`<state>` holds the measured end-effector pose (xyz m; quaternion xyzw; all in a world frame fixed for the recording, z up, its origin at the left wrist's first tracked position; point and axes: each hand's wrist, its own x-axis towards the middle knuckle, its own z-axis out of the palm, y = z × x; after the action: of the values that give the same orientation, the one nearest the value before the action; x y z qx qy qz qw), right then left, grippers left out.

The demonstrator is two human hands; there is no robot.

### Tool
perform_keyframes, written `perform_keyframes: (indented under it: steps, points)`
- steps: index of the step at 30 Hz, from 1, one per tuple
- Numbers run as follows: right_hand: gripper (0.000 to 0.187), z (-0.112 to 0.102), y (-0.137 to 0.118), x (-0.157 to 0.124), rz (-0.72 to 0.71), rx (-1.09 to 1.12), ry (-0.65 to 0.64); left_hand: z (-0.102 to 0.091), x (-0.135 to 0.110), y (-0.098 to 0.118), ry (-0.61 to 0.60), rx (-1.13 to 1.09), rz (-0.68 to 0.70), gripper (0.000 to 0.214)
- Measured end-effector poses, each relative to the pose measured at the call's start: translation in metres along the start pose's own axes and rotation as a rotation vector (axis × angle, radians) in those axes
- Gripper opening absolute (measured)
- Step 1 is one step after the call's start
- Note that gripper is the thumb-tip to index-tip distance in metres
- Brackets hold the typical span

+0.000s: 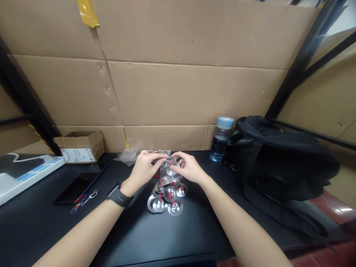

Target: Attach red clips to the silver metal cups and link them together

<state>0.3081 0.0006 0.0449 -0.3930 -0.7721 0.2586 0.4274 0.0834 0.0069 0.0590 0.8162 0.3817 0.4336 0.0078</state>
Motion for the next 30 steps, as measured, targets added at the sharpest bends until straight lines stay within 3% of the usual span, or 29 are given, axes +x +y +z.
perform_keyframes:
  steps: [3,8,12,14,17,18,22,26,30]
  points:
    - [0.031,0.004,-0.009,-0.004,-0.022,-0.001,-0.131,-0.003,-0.012,0.003,0.014,-0.240,-0.157,0.017]
    - [0.024,0.012,-0.013,-0.005,0.108,0.287,-0.134,-0.006,-0.013,-0.002,0.006,-0.573,-0.325,0.024]
    - [0.034,0.009,-0.010,-0.003,0.204,0.401,-0.018,-0.007,-0.013,-0.006,-0.097,-0.668,-0.265,0.037]
    - [0.041,0.007,-0.009,-0.002,0.236,0.458,0.037,-0.006,-0.015,-0.007,-0.065,-0.676,-0.238,0.040]
    - [0.051,0.007,-0.006,-0.002,0.256,0.483,0.042,-0.002,-0.017,-0.005,-0.003,-0.612,-0.182,0.008]
    - [0.051,0.008,-0.005,-0.002,0.254,0.474,0.038,0.000,-0.018,-0.004,-0.008,-0.569,-0.146,0.009]
    - [0.050,0.013,-0.002,-0.004,0.237,0.403,0.012,0.007,-0.021,0.006,-0.097,-0.504,-0.043,0.012]
    - [0.047,0.012,-0.003,-0.003,0.228,0.359,-0.039,0.011,-0.023,0.006,-0.115,-0.526,-0.063,0.019]
    - [0.034,0.006,-0.003,0.000,0.185,0.333,0.039,0.011,-0.023,0.000,-0.125,-0.536,-0.095,0.028]
